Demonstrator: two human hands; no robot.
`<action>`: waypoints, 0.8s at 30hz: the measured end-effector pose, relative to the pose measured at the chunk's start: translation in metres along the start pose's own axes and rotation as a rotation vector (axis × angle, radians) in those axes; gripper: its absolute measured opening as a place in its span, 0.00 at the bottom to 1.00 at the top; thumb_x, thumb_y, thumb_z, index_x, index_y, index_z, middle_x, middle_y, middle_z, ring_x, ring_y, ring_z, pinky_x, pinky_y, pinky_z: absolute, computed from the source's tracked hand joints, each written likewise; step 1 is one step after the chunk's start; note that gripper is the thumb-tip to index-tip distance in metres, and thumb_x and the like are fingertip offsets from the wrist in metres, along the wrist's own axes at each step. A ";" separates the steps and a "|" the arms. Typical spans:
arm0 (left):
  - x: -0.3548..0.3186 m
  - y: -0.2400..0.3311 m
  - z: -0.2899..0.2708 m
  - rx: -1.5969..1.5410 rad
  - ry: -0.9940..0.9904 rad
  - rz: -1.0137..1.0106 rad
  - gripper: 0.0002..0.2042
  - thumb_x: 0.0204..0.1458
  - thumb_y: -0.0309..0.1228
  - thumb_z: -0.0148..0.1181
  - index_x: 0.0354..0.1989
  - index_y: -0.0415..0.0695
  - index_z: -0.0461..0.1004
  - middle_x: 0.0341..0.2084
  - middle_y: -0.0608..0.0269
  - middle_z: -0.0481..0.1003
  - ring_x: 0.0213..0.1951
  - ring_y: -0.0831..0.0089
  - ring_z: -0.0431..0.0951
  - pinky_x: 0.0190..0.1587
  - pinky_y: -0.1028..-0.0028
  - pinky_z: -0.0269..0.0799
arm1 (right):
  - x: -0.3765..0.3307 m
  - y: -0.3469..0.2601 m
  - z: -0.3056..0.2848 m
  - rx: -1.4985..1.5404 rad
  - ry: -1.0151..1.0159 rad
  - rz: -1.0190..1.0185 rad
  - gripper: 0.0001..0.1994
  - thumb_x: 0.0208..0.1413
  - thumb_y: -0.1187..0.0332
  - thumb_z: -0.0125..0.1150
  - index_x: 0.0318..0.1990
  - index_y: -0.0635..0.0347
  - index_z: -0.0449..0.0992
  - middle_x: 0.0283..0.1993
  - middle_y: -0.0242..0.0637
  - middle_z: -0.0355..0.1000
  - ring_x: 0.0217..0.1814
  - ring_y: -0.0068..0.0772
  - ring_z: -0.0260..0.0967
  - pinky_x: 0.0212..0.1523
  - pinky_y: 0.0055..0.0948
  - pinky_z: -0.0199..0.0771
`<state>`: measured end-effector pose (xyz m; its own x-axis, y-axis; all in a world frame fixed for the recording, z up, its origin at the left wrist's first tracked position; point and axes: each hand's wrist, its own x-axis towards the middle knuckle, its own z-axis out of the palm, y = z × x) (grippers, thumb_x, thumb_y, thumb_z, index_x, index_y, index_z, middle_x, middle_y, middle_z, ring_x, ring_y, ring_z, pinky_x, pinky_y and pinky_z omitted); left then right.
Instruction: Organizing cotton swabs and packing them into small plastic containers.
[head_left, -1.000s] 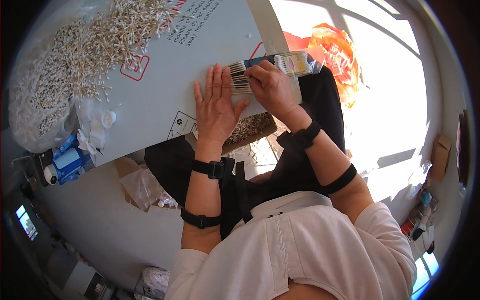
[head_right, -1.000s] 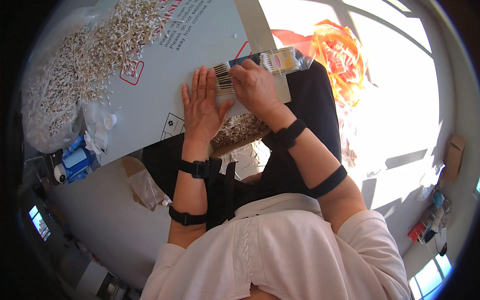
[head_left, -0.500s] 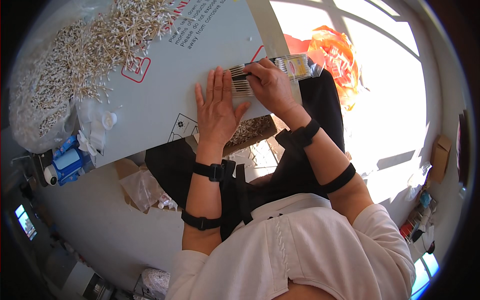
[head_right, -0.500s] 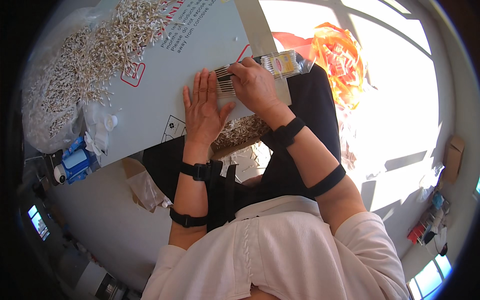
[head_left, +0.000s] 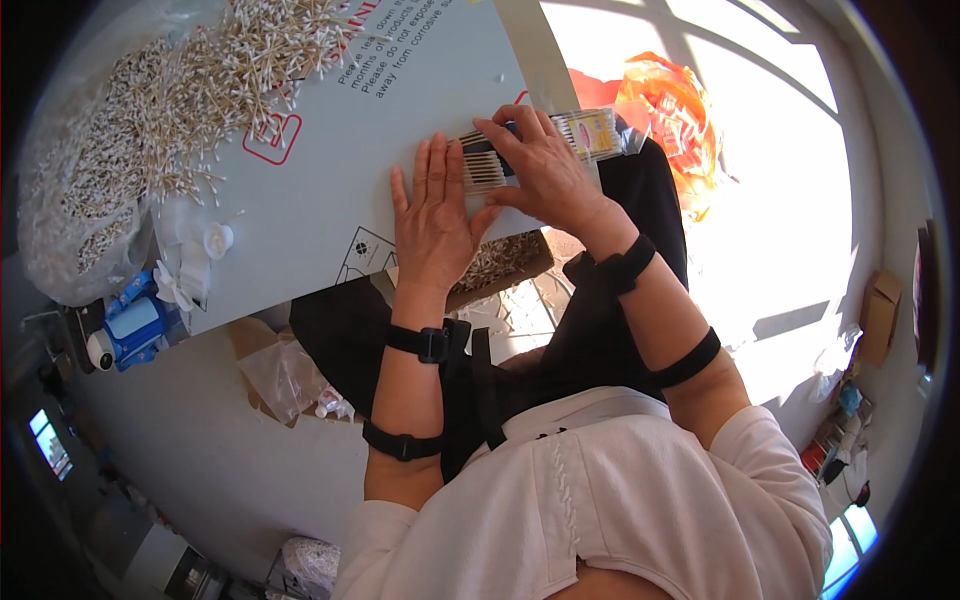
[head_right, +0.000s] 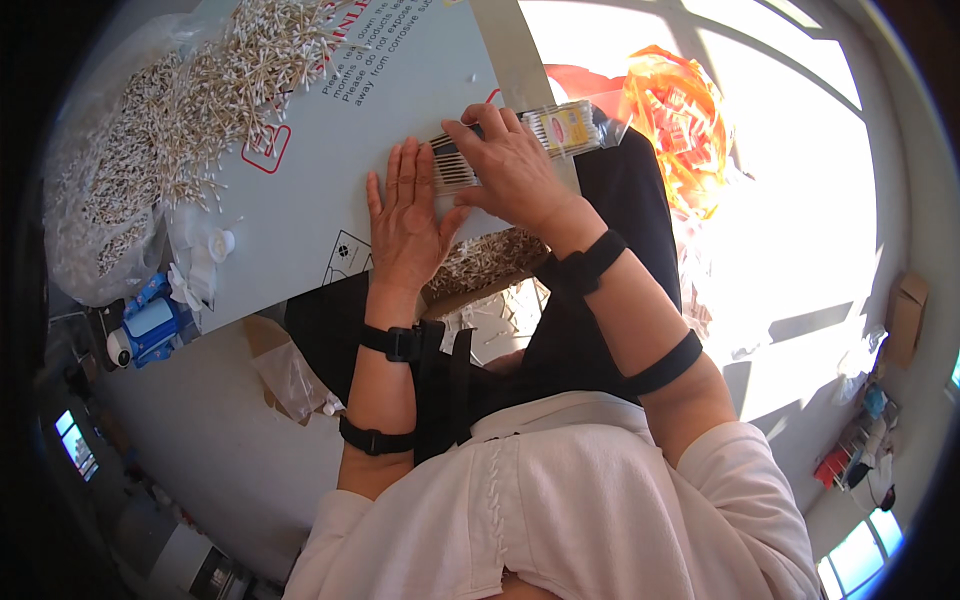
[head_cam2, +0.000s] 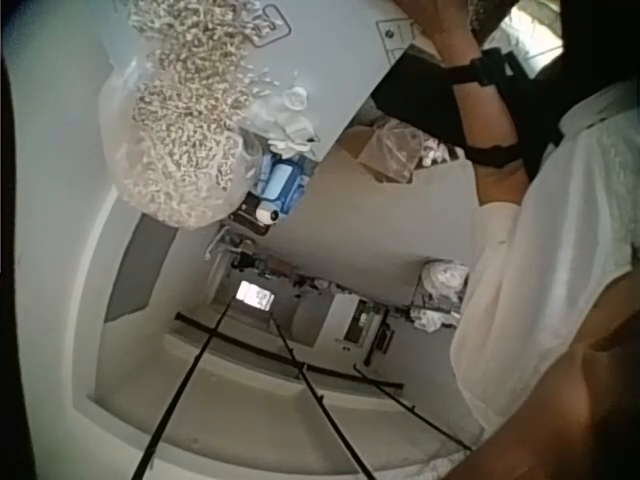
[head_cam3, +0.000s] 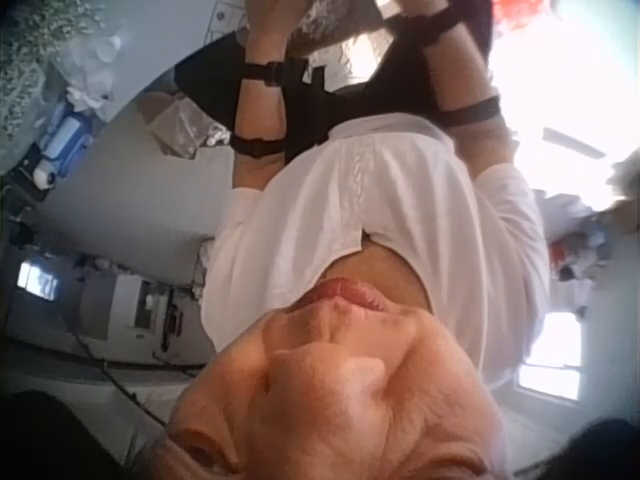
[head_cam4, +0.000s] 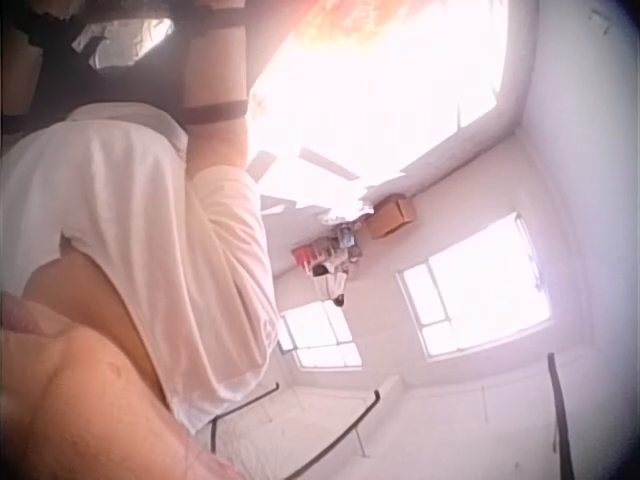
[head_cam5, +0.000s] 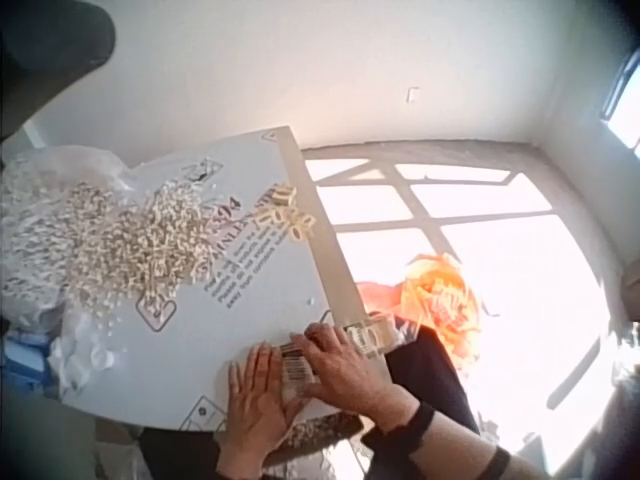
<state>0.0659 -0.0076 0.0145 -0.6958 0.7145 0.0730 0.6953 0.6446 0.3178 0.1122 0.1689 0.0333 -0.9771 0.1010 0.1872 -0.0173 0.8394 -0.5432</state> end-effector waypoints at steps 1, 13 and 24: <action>-0.001 0.000 0.000 0.000 0.000 0.000 0.41 0.54 0.48 0.59 0.71 0.41 0.50 0.71 0.55 0.50 0.73 0.60 0.46 0.71 0.50 0.36 | 0.000 0.001 -0.001 0.001 0.000 0.000 0.33 0.40 0.69 0.73 0.59 0.53 0.70 0.56 0.39 0.63 0.56 0.46 0.65 0.56 0.38 0.69; 0.002 0.005 -0.003 0.011 -0.032 -0.020 0.40 0.55 0.47 0.57 0.72 0.43 0.49 0.72 0.57 0.48 0.73 0.61 0.45 0.72 0.51 0.36 | -0.005 0.012 0.003 -0.208 -0.023 -0.151 0.30 0.44 0.63 0.70 0.59 0.50 0.72 0.55 0.35 0.63 0.56 0.40 0.64 0.55 0.36 0.68; 0.001 0.003 0.001 0.035 -0.016 0.003 0.39 0.57 0.47 0.55 0.72 0.41 0.47 0.72 0.54 0.48 0.73 0.58 0.45 0.72 0.52 0.36 | -0.036 0.070 -0.035 -0.395 0.057 0.074 0.34 0.60 0.47 0.53 0.71 0.44 0.53 0.76 0.35 0.46 0.78 0.40 0.40 0.74 0.54 0.32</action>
<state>0.0676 -0.0048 0.0147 -0.6906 0.7208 0.0588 0.7038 0.6511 0.2842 0.1536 0.2425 0.0178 -0.9591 0.1889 0.2110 0.1460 0.9682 -0.2030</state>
